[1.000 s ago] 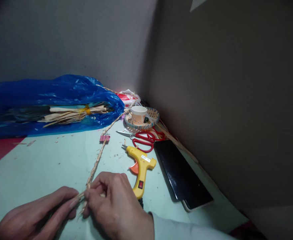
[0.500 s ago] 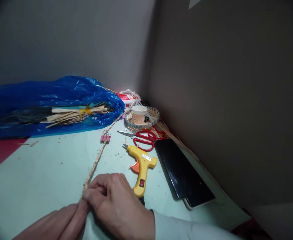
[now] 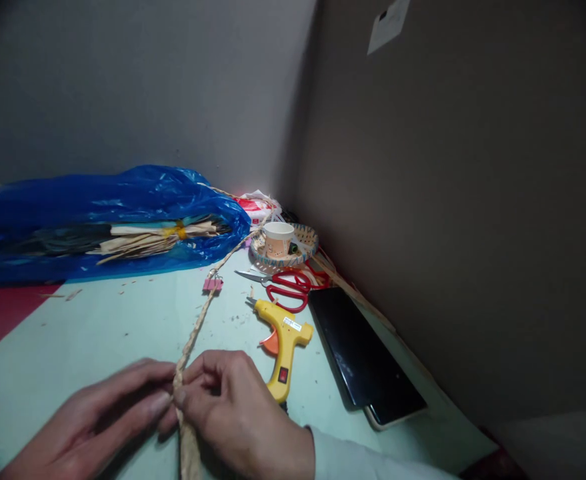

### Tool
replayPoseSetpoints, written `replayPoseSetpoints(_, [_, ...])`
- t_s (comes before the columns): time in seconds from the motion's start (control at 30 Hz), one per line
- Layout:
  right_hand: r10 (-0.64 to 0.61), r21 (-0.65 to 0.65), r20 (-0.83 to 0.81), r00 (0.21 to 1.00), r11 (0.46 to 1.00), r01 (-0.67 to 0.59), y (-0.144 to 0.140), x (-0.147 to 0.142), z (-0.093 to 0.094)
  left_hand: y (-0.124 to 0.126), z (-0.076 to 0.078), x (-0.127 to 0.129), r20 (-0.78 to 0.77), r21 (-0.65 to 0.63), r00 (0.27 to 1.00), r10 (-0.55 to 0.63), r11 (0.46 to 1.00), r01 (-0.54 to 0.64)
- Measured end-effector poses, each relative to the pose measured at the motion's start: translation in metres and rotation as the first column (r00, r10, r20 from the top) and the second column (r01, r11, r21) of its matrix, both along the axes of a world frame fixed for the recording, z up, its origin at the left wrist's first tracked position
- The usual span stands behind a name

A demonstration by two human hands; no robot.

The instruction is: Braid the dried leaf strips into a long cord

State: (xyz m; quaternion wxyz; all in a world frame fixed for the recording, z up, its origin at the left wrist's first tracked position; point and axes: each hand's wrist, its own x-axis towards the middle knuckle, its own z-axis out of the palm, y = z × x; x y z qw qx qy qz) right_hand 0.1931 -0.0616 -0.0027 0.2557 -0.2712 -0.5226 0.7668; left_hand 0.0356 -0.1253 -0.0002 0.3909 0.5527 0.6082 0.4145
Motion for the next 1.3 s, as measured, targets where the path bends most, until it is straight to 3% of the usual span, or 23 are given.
replayPoseSetpoints(0.1, [-0.005,0.012,0.081,0.997,1.000,0.004,-0.001,0.001,-0.003,0.008,-0.001,0.003,0.325,-0.303,0.943,-0.069,0.937,0.173])
replayPoseSetpoints(0.2, [-0.029,0.165,0.272,0.962,0.986,-0.017,-0.001,0.003,-0.002,0.009,-0.004,0.004,0.390,-0.412,0.920,-0.051,0.883,0.223])
replayPoseSetpoints(0.33, [-0.051,0.332,0.464,0.885,0.936,-0.120,-0.001,0.006,0.002,0.006,-0.008,0.001,0.476,-0.431,0.879,0.008,0.874,0.225])
replayPoseSetpoints(0.5, [-0.105,0.438,0.498,0.861,0.887,-0.145,-0.002,0.007,0.003,0.005,-0.007,0.007,0.525,-0.499,0.833,0.171,0.856,0.139])
replayPoseSetpoints(0.7, [-0.080,0.427,0.536,0.841,0.884,-0.189,-0.003,0.010,0.007,0.008,-0.005,0.010,0.508,-0.486,0.846,0.163,0.865,0.125])
replayPoseSetpoints(0.9, [-0.019,0.413,0.571,0.821,0.871,-0.267,0.001,0.018,0.018,0.008,-0.004,0.006,0.477,-0.536,0.857,0.195,0.837,0.108])
replayPoseSetpoints(1.03, [-0.237,0.573,0.577,0.781,0.799,-0.181,0.005,0.016,0.020,0.009,-0.001,0.009,0.453,-0.523,0.876,0.167,0.845,0.110])
replayPoseSetpoints(1.1, [-0.270,0.631,0.551,0.790,0.754,-0.182,0.005,0.012,0.018,0.009,0.000,0.010,0.419,-0.519,0.894,0.155,0.849,0.096])
replayPoseSetpoints(1.2, [-0.304,0.721,0.516,0.801,0.658,-0.216,0.004,0.007,0.013,0.009,-0.003,0.011,0.359,-0.497,0.922,0.142,0.866,0.060])
replayPoseSetpoints(1.3, [-0.407,0.800,0.506,0.760,0.550,-0.238,0.002,0.002,0.009,0.009,-0.010,0.011,0.342,-0.436,0.934,0.106,0.898,0.058])
